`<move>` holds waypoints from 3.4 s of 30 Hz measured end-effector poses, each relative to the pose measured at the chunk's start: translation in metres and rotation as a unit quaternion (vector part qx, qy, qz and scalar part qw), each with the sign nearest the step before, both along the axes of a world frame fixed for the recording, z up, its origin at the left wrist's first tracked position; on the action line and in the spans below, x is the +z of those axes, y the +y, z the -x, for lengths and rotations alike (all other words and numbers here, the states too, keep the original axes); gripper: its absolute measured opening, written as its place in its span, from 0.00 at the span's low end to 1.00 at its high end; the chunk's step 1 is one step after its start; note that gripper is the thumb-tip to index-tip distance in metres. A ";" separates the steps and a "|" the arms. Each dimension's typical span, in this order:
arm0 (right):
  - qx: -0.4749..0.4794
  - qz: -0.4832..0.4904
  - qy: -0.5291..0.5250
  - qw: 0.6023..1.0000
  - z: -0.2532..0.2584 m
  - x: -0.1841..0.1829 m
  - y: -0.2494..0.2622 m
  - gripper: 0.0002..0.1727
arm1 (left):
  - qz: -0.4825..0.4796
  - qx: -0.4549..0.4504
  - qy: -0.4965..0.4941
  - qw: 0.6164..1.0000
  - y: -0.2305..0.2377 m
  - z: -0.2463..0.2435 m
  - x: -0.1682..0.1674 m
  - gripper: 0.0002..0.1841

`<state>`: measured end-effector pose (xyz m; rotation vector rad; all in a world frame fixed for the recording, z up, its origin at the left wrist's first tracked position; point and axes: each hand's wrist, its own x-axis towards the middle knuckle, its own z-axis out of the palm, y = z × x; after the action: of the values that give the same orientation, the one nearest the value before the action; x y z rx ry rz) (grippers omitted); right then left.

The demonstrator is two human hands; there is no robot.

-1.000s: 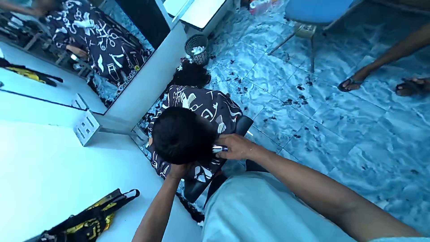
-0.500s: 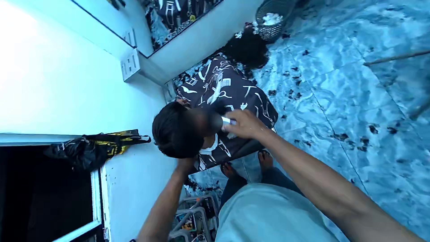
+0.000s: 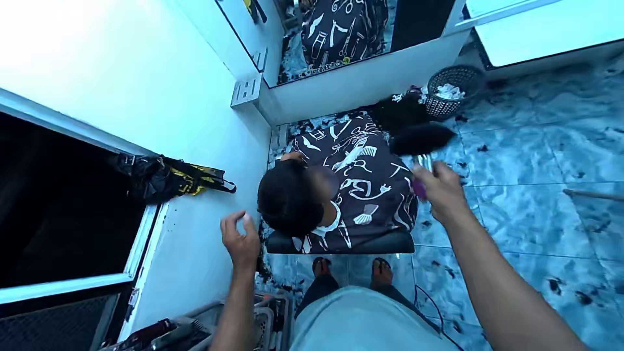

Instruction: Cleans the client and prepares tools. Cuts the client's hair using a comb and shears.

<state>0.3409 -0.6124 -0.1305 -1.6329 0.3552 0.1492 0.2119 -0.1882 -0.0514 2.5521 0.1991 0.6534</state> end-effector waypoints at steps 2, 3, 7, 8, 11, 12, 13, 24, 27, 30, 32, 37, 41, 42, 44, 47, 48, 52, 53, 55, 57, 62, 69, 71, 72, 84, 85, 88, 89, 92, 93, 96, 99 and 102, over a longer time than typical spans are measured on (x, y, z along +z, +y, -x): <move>-0.018 0.000 0.058 0.998 0.047 -0.017 -0.011 0.25 | -0.081 -0.217 -0.022 0.973 -0.011 -0.035 0.034 0.20; -0.027 0.003 0.080 0.996 0.071 -0.023 -0.011 0.24 | -0.162 -0.275 0.009 0.948 -0.016 -0.056 0.046 0.24; -0.127 -0.025 0.110 0.985 0.157 -0.033 -0.006 0.19 | -0.260 -0.155 0.016 0.953 0.025 -0.114 0.089 0.31; -0.165 -0.043 0.117 0.978 0.172 -0.035 -0.002 0.18 | -0.245 -0.161 -0.014 0.956 0.028 -0.116 0.098 0.32; -0.266 -0.093 0.143 0.949 0.202 -0.039 0.008 0.16 | -0.217 -0.349 -0.023 0.911 -0.015 -0.110 0.084 0.33; -0.286 -0.104 0.147 0.941 0.207 -0.040 0.011 0.16 | -0.242 -0.359 0.016 0.901 -0.024 -0.117 0.077 0.34; -0.298 -0.109 0.149 0.937 0.211 -0.040 0.011 0.16 | -0.266 -0.319 0.047 0.908 -0.023 -0.129 0.073 0.34; -0.414 -0.112 0.207 0.879 0.249 -0.048 -0.016 0.18 | 0.031 -0.302 0.321 0.897 0.013 -0.113 0.064 0.51; -0.390 -0.071 0.213 0.893 0.252 -0.053 -0.014 0.21 | 0.018 -0.289 0.333 0.897 0.005 -0.112 0.056 0.51; -0.378 -0.040 0.216 0.899 0.250 -0.051 -0.007 0.21 | -0.002 -0.283 0.347 0.894 -0.005 -0.112 0.060 0.50; -0.366 -0.027 0.212 0.906 0.249 -0.051 -0.001 0.21 | -0.011 -0.286 0.353 0.891 -0.011 -0.111 0.063 0.50; -0.338 -0.031 0.212 0.916 0.248 -0.057 0.015 0.22 | -0.051 -0.308 0.343 0.886 -0.023 -0.108 0.069 0.48; -0.329 -0.041 0.225 0.916 0.249 -0.065 0.022 0.22 | -0.069 -0.310 0.346 0.883 -0.031 -0.102 0.074 0.47; -0.329 -0.044 0.227 0.916 0.248 -0.067 0.022 0.21 | -0.076 -0.310 0.346 0.882 -0.034 -0.100 0.075 0.46; -0.328 -0.047 0.229 0.915 0.246 -0.069 0.023 0.20 | -0.088 -0.309 0.347 0.881 -0.040 -0.097 0.078 0.46; -0.325 -0.054 0.230 0.916 0.242 -0.071 0.023 0.21 | -0.113 -0.309 0.344 0.879 -0.050 -0.094 0.082 0.45; -0.322 -0.053 0.231 0.917 0.240 -0.071 0.022 0.21 | -0.130 -0.309 0.338 0.880 -0.054 -0.094 0.084 0.45; -0.308 -0.048 0.218 0.925 0.229 -0.068 0.018 0.22 | -0.195 -0.383 0.248 0.868 -0.070 -0.123 0.077 0.46; -0.308 -0.046 0.215 0.926 0.226 -0.068 0.018 0.21 | -0.195 -0.437 0.249 0.842 -0.077 -0.137 0.073 0.45; -0.308 -0.044 0.211 0.927 0.222 -0.069 0.016 0.21 | -0.203 -0.525 0.272 0.780 -0.093 -0.163 0.069 0.39; -0.310 -0.046 0.209 0.926 0.222 -0.069 0.013 0.20 | -0.256 -0.534 0.240 0.769 -0.108 -0.176 0.071 0.36; -0.323 -0.060 0.210 0.921 0.231 -0.075 0.005 0.19 | -0.310 -0.424 -0.002 0.851 -0.114 -0.174 0.075 0.29; -0.335 -0.057 0.222 0.914 0.238 -0.081 0.004 0.21 | -0.309 -0.291 0.245 0.872 -0.095 -0.140 0.099 0.39; -0.341 -0.061 0.213 0.914 0.235 -0.078 0.005 0.21 | -0.253 -0.154 0.274 0.915 -0.055 -0.129 0.115 0.38; -0.342 -0.063 0.212 0.913 0.235 -0.077 0.004 0.21 | -0.214 -0.106 0.287 0.928 -0.035 -0.123 0.119 0.39; -0.221 -0.005 0.003 0.975 0.197 -0.035 0.047 0.22 | 0.084 -0.210 0.248 0.942 -0.045 -0.088 0.037 0.55; -0.186 -0.005 -0.063 0.980 0.183 -0.019 0.059 0.25 | 0.080 -0.210 0.249 0.942 -0.047 -0.087 0.038 0.55; -0.059 -0.071 -0.208 0.974 0.132 0.029 0.097 0.31 | 0.079 -0.209 0.252 0.942 -0.052 -0.085 0.039 0.55; -0.024 -0.098 -0.234 0.967 0.117 0.041 0.108 0.30 | 0.079 -0.210 0.249 0.942 -0.052 -0.085 0.038 0.55; 0.077 -0.192 -0.329 0.921 0.110 0.069 0.117 0.27 | 0.081 -0.204 0.241 0.945 -0.053 -0.084 0.036 0.55; 0.085 -0.223 -0.344 0.908 0.119 0.077 0.112 0.26 | 0.076 -0.201 0.234 0.948 -0.053 -0.084 0.037 0.55; 0.075 -0.289 -0.319 0.899 0.140 0.074 0.071 0.27 | -0.029 -0.219 0.131 0.966 -0.062 -0.084 0.039 0.48; -0.001 -0.257 -0.241 0.936 0.145 0.044 0.044 0.30 | -0.123 -0.264 0.020 0.956 -0.081 -0.081 0.056 0.25; 0.070 -0.194 -0.180 0.962 0.152 0.036 0.039 0.23 | 0.030 -0.161 -0.157 0.974 -0.059 -0.062 0.068 0.22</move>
<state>0.1890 -0.5731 -0.0948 -1.2610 -0.0698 0.0232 0.2738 -0.2467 0.0168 2.3105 -0.2919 0.8892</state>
